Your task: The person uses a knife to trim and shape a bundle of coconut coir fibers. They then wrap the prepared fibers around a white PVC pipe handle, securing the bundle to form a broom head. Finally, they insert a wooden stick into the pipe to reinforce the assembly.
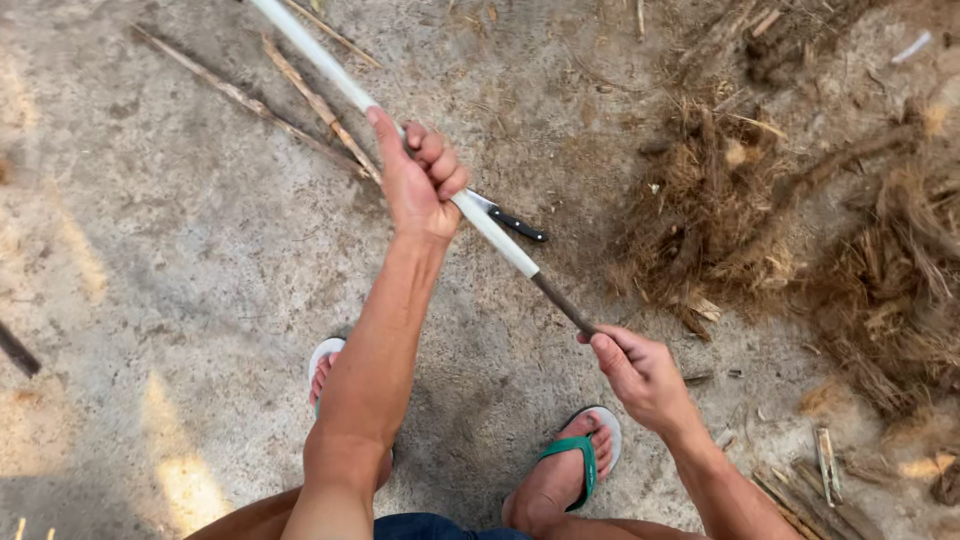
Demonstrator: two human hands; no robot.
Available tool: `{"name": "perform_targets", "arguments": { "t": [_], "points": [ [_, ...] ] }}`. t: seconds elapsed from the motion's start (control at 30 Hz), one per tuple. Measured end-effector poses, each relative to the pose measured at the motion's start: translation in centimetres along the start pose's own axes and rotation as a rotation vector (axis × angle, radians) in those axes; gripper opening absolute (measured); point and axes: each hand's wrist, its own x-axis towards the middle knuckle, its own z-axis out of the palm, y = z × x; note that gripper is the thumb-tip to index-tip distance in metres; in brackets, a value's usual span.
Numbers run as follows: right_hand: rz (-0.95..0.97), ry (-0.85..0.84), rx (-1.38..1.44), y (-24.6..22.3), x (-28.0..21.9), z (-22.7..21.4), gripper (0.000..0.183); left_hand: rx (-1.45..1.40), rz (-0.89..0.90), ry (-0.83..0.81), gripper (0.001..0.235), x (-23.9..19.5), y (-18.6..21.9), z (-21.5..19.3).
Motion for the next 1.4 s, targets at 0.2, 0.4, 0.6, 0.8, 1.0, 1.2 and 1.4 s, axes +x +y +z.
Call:
{"name": "perform_targets", "arguments": {
  "t": [0.2, 0.4, 0.6, 0.8, 1.0, 1.2, 1.4],
  "points": [
    [-0.061, -0.129, 0.088, -3.7, 2.4, 3.0, 0.039, 0.067, -0.126, -0.003, 0.055, -3.0, -3.3, 2.1],
    [-0.577, 0.293, -0.799, -4.8, 2.8, 3.5, 0.037, 0.058, -0.043, 0.035, 0.054, -1.9, -1.4, 3.1],
    [0.017, 0.02, 0.188, -1.3, 3.4, 4.4, 0.039, 0.072, -0.061, -0.013, 0.056, -3.8, -3.5, 2.8],
    [-0.091, 0.063, -0.011, -3.5, 3.4, 3.8, 0.036, 0.131, 0.027, -0.003, 0.056, -2.2, -1.9, 2.8],
    [-0.325, 0.158, -0.152, -4.7, 3.4, 5.0, 0.024, 0.063, -0.022, -0.009, 0.056, -2.5, -1.9, 2.3],
    [-0.156, 0.044, -0.029, -3.1, 4.8, 4.6, 0.022, 0.065, -0.062, -0.028, 0.057, -3.1, -2.6, 2.3],
    [-0.195, 0.05, 0.198, -2.1, 6.3, 3.0, 0.023, 0.064, -0.108, -0.037, 0.057, -3.3, -3.0, 2.3]
  ]
}}
